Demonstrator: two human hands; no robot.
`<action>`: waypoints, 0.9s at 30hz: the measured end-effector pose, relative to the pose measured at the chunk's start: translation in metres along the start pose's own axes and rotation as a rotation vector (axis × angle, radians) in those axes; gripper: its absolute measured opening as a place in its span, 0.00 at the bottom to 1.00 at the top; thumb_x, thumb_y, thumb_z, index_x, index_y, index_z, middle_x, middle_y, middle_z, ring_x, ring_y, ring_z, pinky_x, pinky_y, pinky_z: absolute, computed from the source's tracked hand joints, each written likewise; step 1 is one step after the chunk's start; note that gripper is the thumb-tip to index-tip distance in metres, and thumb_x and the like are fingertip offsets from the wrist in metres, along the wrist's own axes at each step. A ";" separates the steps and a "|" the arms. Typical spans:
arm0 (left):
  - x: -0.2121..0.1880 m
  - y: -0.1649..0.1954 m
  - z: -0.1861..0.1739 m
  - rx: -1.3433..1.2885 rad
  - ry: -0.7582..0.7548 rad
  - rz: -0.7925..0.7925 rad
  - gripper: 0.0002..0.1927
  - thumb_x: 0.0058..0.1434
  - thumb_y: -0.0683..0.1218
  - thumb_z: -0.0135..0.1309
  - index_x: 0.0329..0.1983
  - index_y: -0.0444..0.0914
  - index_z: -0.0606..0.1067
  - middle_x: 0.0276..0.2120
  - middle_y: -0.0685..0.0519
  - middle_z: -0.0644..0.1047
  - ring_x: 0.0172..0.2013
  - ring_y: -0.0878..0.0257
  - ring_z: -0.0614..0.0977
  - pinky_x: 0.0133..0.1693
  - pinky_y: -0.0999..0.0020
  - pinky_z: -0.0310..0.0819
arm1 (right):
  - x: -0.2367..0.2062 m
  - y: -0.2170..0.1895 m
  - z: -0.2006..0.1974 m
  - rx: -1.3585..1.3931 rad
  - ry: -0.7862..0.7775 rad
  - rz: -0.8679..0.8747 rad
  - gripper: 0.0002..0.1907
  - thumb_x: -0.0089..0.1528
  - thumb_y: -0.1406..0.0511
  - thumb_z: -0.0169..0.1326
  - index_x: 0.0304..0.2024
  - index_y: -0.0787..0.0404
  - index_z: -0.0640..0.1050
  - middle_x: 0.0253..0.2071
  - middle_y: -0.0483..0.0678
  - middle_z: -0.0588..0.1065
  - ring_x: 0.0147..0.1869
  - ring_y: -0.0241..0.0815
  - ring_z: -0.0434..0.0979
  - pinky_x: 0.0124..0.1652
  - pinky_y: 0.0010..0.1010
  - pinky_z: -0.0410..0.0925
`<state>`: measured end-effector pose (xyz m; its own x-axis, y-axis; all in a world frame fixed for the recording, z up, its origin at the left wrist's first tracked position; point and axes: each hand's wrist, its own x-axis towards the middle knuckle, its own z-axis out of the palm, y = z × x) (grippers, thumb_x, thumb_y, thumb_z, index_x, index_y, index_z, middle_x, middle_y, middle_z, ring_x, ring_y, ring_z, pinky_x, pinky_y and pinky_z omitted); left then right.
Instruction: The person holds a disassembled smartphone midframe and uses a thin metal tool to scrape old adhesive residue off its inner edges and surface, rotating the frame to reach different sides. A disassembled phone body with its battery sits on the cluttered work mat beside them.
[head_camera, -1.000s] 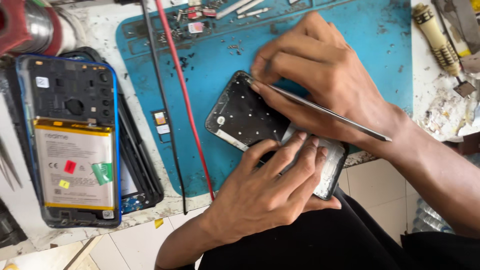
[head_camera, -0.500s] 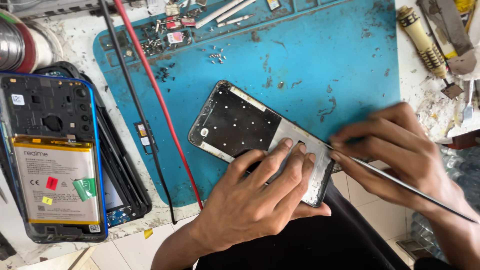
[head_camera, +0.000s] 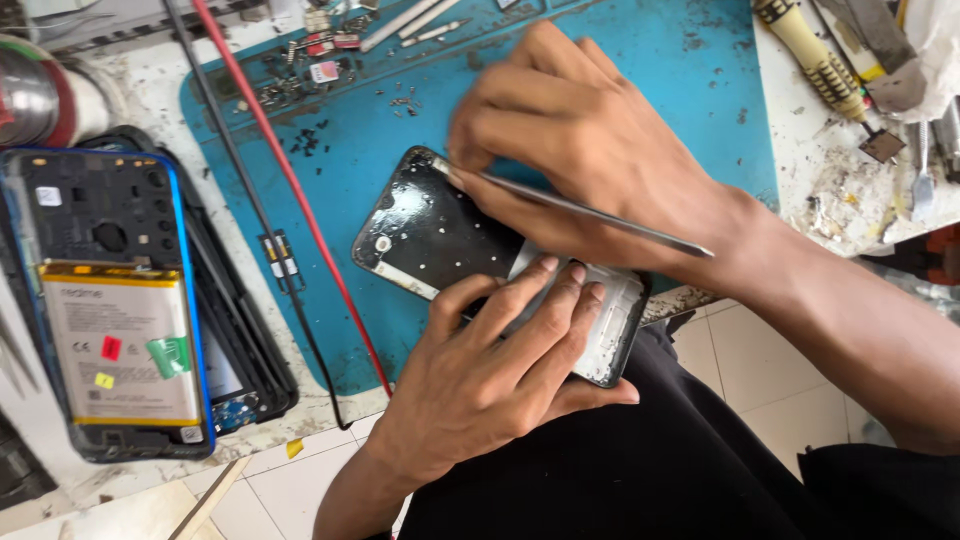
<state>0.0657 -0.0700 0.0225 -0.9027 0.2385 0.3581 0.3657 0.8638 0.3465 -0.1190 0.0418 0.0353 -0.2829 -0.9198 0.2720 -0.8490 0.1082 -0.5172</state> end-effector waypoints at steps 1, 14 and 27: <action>0.000 0.000 0.000 -0.004 0.002 -0.005 0.34 0.70 0.70 0.55 0.57 0.37 0.80 0.56 0.54 0.77 0.59 0.61 0.76 0.56 0.60 0.69 | -0.008 0.000 -0.002 0.018 -0.019 0.019 0.08 0.61 0.67 0.66 0.37 0.62 0.79 0.42 0.46 0.77 0.48 0.48 0.70 0.46 0.40 0.65; 0.000 -0.006 -0.001 -0.030 0.002 0.028 0.33 0.75 0.69 0.53 0.55 0.34 0.80 0.55 0.51 0.76 0.60 0.59 0.75 0.55 0.61 0.69 | -0.085 -0.024 -0.022 -0.010 -0.034 0.255 0.08 0.57 0.65 0.66 0.30 0.60 0.79 0.41 0.44 0.80 0.46 0.41 0.72 0.44 0.33 0.65; 0.001 -0.003 -0.003 -0.008 0.006 0.029 0.33 0.73 0.69 0.55 0.57 0.35 0.80 0.57 0.52 0.76 0.60 0.60 0.75 0.57 0.60 0.69 | 0.010 -0.006 -0.010 -0.054 -0.064 -0.027 0.10 0.58 0.66 0.65 0.35 0.63 0.78 0.37 0.51 0.72 0.45 0.50 0.68 0.43 0.41 0.64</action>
<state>0.0644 -0.0738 0.0241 -0.8902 0.2611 0.3733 0.3939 0.8530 0.3425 -0.1209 0.0353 0.0494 -0.2317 -0.9446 0.2325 -0.8793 0.1012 -0.4653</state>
